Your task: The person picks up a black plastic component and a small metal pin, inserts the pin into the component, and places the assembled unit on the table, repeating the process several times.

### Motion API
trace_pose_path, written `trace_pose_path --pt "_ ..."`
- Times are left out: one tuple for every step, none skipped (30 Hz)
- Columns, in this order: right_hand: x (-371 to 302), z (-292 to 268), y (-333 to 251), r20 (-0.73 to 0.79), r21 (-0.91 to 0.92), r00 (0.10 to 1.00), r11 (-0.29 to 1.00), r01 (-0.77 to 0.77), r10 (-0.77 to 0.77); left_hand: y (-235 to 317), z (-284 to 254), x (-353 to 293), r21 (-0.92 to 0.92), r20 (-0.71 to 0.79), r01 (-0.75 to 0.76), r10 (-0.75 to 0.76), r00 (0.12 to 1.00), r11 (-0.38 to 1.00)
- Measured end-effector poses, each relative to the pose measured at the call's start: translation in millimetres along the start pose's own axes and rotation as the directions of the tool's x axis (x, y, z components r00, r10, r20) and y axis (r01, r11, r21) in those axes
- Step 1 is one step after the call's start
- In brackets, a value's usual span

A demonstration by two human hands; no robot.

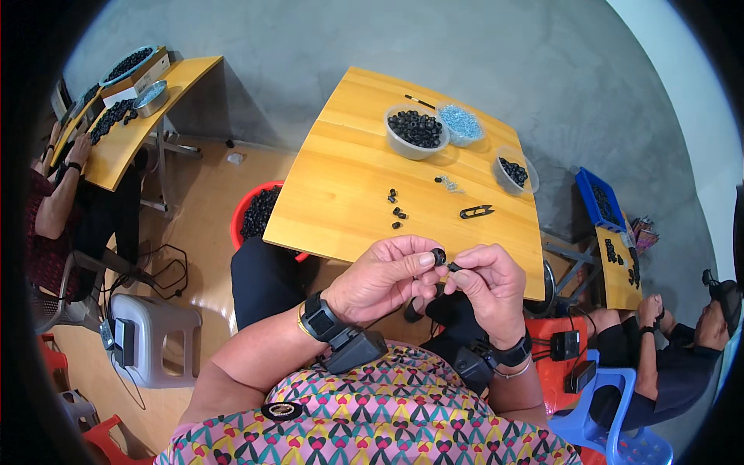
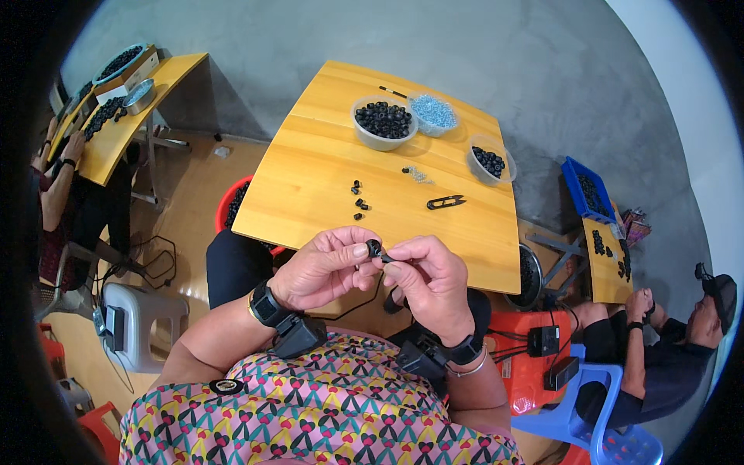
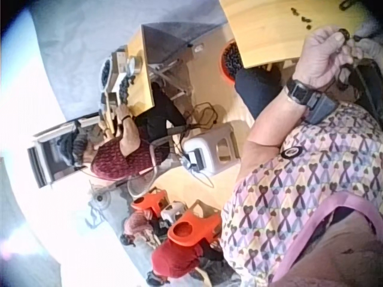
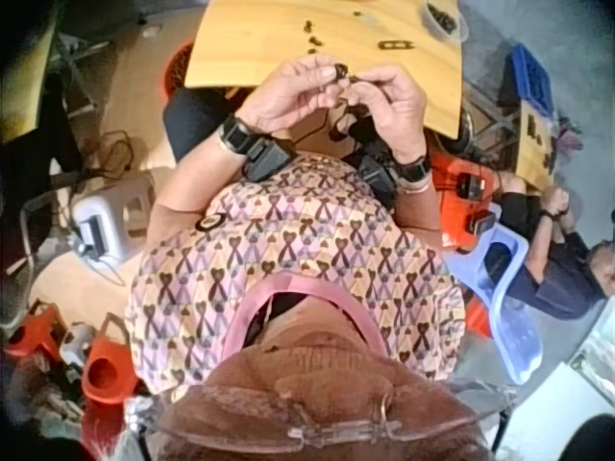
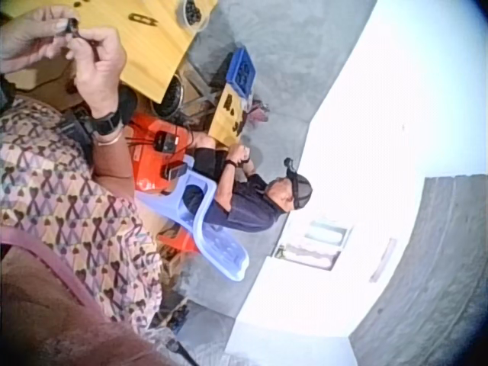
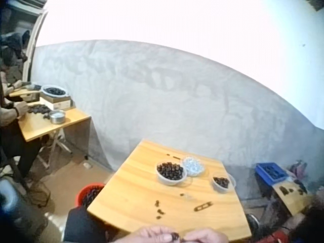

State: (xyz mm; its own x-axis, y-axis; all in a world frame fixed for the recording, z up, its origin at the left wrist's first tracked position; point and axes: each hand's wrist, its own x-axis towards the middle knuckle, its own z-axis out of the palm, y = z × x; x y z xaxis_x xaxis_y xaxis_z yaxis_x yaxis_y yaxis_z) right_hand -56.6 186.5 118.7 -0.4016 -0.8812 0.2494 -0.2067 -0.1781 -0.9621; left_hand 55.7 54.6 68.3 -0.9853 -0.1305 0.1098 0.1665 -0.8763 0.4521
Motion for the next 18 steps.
trace_pose_path --pt "0.5 0.3 2.4 0.008 -0.007 1.000 1.000 0.022 -0.022 -0.1 -0.5 -0.2 -0.002 -0.001 0.000 0.000 1.000 1.000" --pt "0.8 0.6 3.7 0.016 -0.015 0.999 0.999 0.045 -0.044 -0.3 -1.1 -0.3 0.024 -0.006 -0.008 0.008 1.000 1.000" --pt "0.9 0.7 3.8 0.017 -0.015 0.999 0.999 0.042 -0.042 -0.5 -1.7 -0.3 0.050 -0.011 -0.015 0.016 1.000 0.999" --pt "0.9 0.8 3.6 0.017 -0.028 0.999 0.999 0.039 -0.039 -0.2 -1.4 -0.5 0.047 -0.013 -0.015 0.016 1.000 0.999" --pt "0.9 1.0 3.3 0.017 -0.042 0.999 0.998 0.036 -0.036 0.5 -0.4 -0.7 0.080 -0.014 -0.031 0.032 0.999 0.996" --pt "1.0 1.1 2.9 0.016 -0.042 0.999 0.999 0.034 -0.033 0.9 -0.1 -0.6 0.114 -0.013 -0.045 0.046 0.999 0.992" --pt "1.4 1.3 2.1 0.008 -0.046 1.000 0.999 0.029 -0.029 0.8 -0.5 -0.4 0.112 -0.014 -0.043 0.044 0.999 0.993" --pt "1.6 1.3 2.0 0.000 -0.050 1.000 0.998 0.024 -0.024 0.6 -0.9 -0.2 0.137 -0.022 -0.048 0.051 0.998 0.989" --pt "1.7 1.1 2.1 0.000 -0.050 1.000 0.999 0.022 -0.022 0.7 -0.7 -0.3 0.163 -0.030 -0.054 0.060 0.998 0.985" --pt "1.7 0.7 2.4 0.002 -0.055 1.000 0.998 0.029 -0.029 0.9 0.4 -0.8 0.161 -0.032 -0.053 0.059 0.998 0.985" --pt "1.7 0.2 2.4 0.005 -0.060 0.999 0.998 0.036 -0.036 1.3 2.1 -1.4 0.226 -0.044 -0.057 0.069 0.997 0.973" --pt "1.6 -0.5 2.6 0.005 -0.060 0.999 0.998 0.034 -0.034 1.2 2.6 -1.5 0.289 -0.056 -0.060 0.079 0.995 0.956" --pt "1.4 -1.2 2.5 0.011 -0.075 1.000 0.997 0.028 -0.028 0.9 1.9 -1.2 0.287 -0.057 -0.059 0.079 0.995 0.956" --pt "1.0 -1.8 2.3 0.016 -0.089 1.000 0.996 0.023 -0.022 0.7 0.9 -0.7 0.330 -0.046 -0.069 0.089 0.995 0.941" --pt "0.7 -2.0 1.2 0.018 -0.089 1.000 0.996 0.022 -0.020 1.1 0.5 -0.8 0.373 -0.034 -0.080 0.100 0.994 0.924" --pt "0.3 -2.0 -0.1 0.023 -0.068 1.000 0.998 0.003 -0.001 1.5 0.8 -1.3 0.372 -0.036 -0.080 0.101 0.994 0.925" --pt "0.2 -1.8 -0.8 0.029 -0.048 0.999 0.999 -0.017 0.018 2.0 1.6 -2.0 0.426 -0.033 -0.083 0.107 0.994 0.901" --pt "-0.1 -1.6 -0.6 0.030 -0.049 0.999 0.999 -0.018 0.019 2.3 2.4 -2.5 0.479 -0.028 -0.084 0.111 0.993 0.874"
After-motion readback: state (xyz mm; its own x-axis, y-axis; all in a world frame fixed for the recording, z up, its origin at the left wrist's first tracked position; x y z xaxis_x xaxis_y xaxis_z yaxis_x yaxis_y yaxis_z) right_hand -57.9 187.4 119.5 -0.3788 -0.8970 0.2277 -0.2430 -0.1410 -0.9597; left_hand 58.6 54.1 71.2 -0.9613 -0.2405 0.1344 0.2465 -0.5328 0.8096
